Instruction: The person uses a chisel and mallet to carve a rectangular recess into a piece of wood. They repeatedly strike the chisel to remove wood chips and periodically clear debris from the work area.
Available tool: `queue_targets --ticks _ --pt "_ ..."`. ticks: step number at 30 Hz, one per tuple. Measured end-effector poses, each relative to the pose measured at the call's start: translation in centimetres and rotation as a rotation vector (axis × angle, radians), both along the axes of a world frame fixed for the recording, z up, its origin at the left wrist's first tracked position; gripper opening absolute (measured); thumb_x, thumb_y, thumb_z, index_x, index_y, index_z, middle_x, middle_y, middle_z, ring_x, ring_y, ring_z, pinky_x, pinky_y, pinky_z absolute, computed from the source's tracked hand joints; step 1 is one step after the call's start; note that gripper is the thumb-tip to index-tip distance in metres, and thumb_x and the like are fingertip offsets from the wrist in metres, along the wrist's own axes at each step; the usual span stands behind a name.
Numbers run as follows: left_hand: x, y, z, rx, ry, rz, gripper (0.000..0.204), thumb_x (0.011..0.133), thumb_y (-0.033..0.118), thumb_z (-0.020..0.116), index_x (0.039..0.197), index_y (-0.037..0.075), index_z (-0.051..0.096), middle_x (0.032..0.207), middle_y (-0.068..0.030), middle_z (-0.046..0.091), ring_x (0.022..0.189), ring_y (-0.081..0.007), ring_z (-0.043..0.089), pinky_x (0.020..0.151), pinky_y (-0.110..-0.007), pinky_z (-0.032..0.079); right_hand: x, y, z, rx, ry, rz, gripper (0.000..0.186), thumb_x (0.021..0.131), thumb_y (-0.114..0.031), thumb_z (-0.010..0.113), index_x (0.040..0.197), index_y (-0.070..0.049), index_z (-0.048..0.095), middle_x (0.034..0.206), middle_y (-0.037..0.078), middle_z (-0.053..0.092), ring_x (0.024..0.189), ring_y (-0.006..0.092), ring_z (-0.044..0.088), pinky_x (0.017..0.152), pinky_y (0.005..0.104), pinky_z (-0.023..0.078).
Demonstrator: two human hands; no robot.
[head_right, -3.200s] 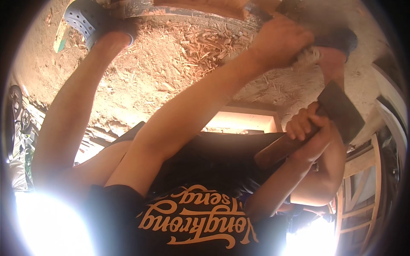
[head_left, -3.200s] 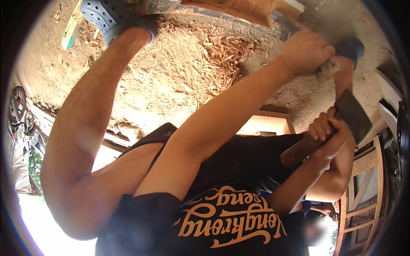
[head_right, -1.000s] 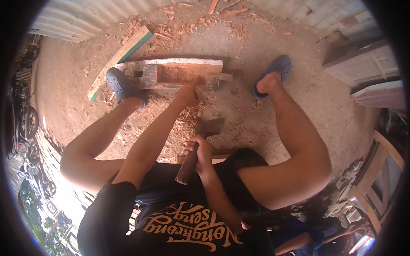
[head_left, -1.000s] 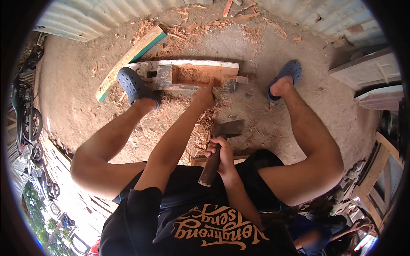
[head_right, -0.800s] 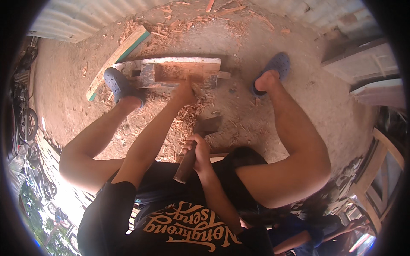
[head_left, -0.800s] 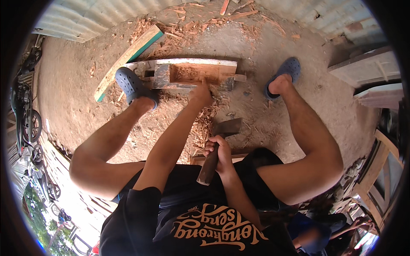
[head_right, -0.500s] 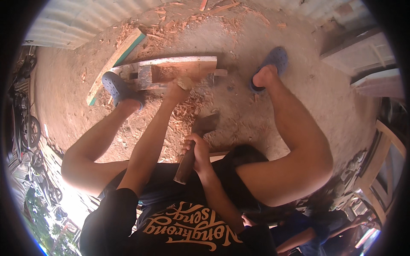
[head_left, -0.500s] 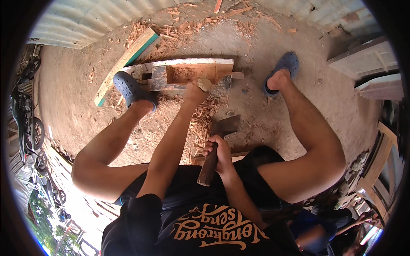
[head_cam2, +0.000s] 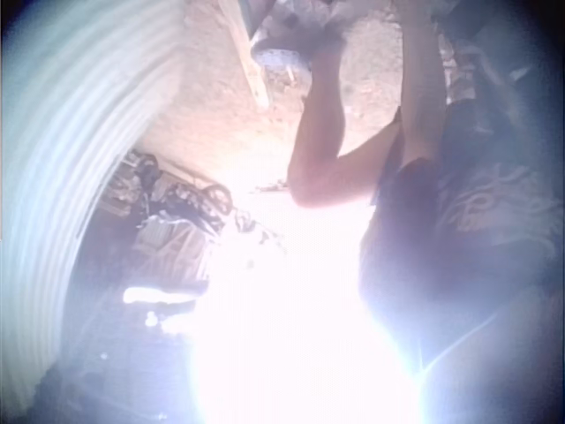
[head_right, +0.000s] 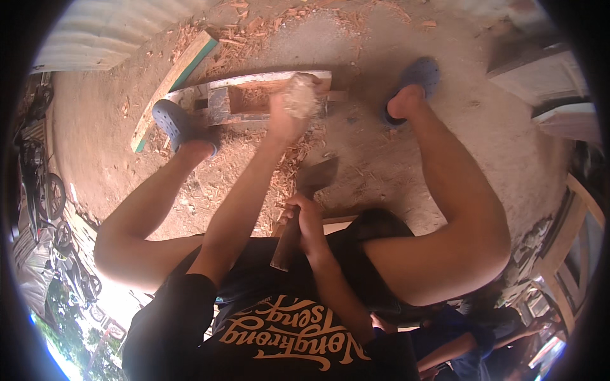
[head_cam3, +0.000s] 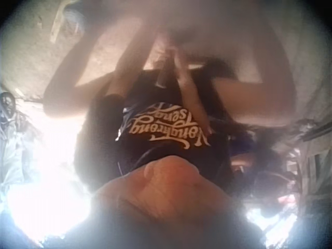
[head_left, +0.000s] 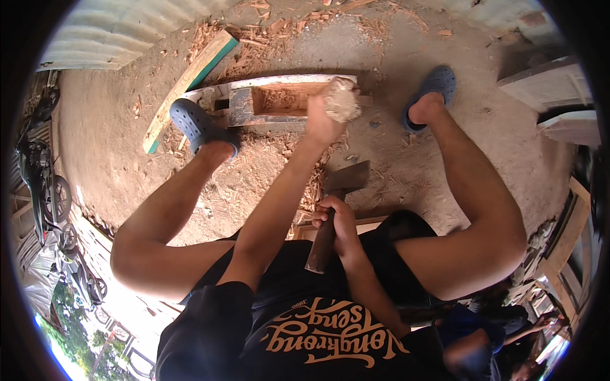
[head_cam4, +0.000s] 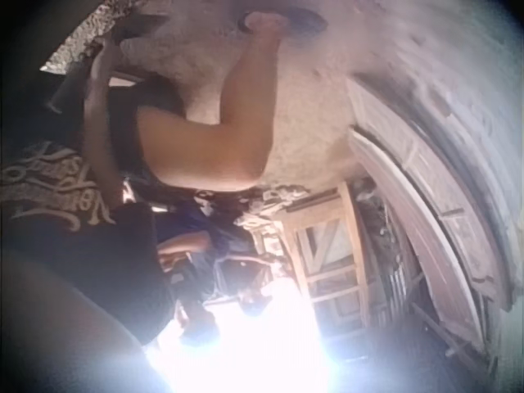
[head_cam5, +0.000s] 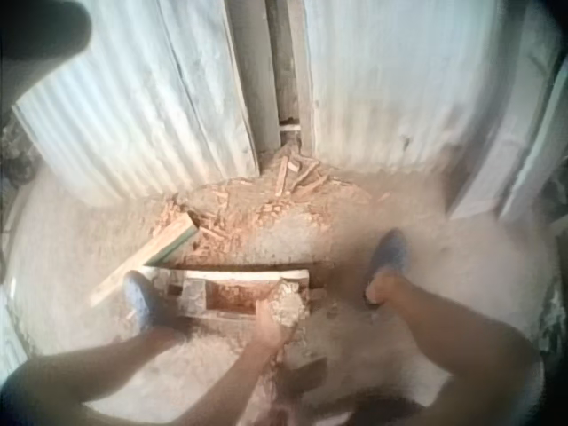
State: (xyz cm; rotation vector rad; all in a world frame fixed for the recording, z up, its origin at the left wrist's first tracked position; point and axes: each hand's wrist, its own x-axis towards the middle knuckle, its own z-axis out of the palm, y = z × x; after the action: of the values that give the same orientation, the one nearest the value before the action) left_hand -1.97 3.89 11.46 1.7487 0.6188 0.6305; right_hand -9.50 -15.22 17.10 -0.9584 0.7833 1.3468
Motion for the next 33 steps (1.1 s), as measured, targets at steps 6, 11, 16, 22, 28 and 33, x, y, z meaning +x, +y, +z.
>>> queue_targets --ticks 6,11,16,22,28,33 --pt "0.2 -3.0 -3.5 0.051 -0.007 0.018 0.046 0.066 0.007 0.075 0.109 0.001 0.061 0.103 -0.0197 0.063 0.098 -0.0367 0.060 0.085 -0.043 0.049 0.2 -0.4 -0.8 -0.115 -0.217 0.083 0.016 0.078 -0.010 0.058 0.068 -0.007 0.046 0.067 0.001 0.041 0.054 0.0101 0.041 0.053 0.0280 0.038" --pt "0.1 -3.1 -4.3 0.102 -0.052 -0.012 0.052 0.065 0.008 0.076 0.114 0.005 0.060 0.107 -0.0183 0.062 0.103 -0.0371 0.057 0.092 -0.043 0.043 1.3 0.0 -0.1 -0.199 -0.243 0.119 0.011 0.080 -0.011 0.056 0.074 -0.008 0.047 0.067 0.000 0.041 0.055 0.0100 0.041 0.052 0.0275 0.037" --pt "0.5 -2.8 -4.4 0.098 -0.110 0.032 0.043 0.069 0.012 0.074 0.109 0.008 0.060 0.096 -0.0137 0.062 0.097 -0.0343 0.058 0.083 -0.044 0.043 3.2 1.0 2.5 -0.286 -0.342 0.127 0.010 0.083 -0.014 0.053 0.087 -0.007 0.048 0.067 0.000 0.041 0.054 0.0108 0.040 0.053 0.0276 0.037" --pt "1.7 -3.4 -5.0 0.169 -0.165 0.172 0.024 0.072 0.015 0.070 0.091 0.009 0.056 0.079 -0.0097 0.055 0.082 -0.0332 0.056 0.071 -0.043 0.039 7.0 1.5 6.1 -0.069 -0.909 0.094 0.021 0.079 -0.010 0.048 0.099 -0.003 0.048 0.072 0.007 0.045 0.063 0.0187 0.047 0.066 0.0342 0.044" --pt "1.4 -2.3 -5.2 0.107 -0.096 0.146 0.026 0.070 0.018 0.072 0.089 0.010 0.055 0.078 -0.0100 0.056 0.083 -0.0333 0.056 0.072 -0.042 0.040 10.3 2.9 10.7 -0.080 -1.182 0.184 0.022 0.080 -0.016 0.049 0.097 -0.003 0.047 0.071 0.009 0.045 0.062 0.0196 0.047 0.065 0.0355 0.044" --pt "0.9 -2.3 -5.2 0.101 -0.201 0.245 0.029 0.069 0.019 0.073 0.090 0.009 0.056 0.082 -0.0105 0.058 0.083 -0.0331 0.056 0.073 -0.042 0.041 10.6 4.8 12.0 0.020 -0.916 0.055 0.029 0.091 -0.033 0.045 0.092 -0.005 0.047 0.064 0.006 0.043 0.049 0.0157 0.041 0.051 0.0315 0.039"
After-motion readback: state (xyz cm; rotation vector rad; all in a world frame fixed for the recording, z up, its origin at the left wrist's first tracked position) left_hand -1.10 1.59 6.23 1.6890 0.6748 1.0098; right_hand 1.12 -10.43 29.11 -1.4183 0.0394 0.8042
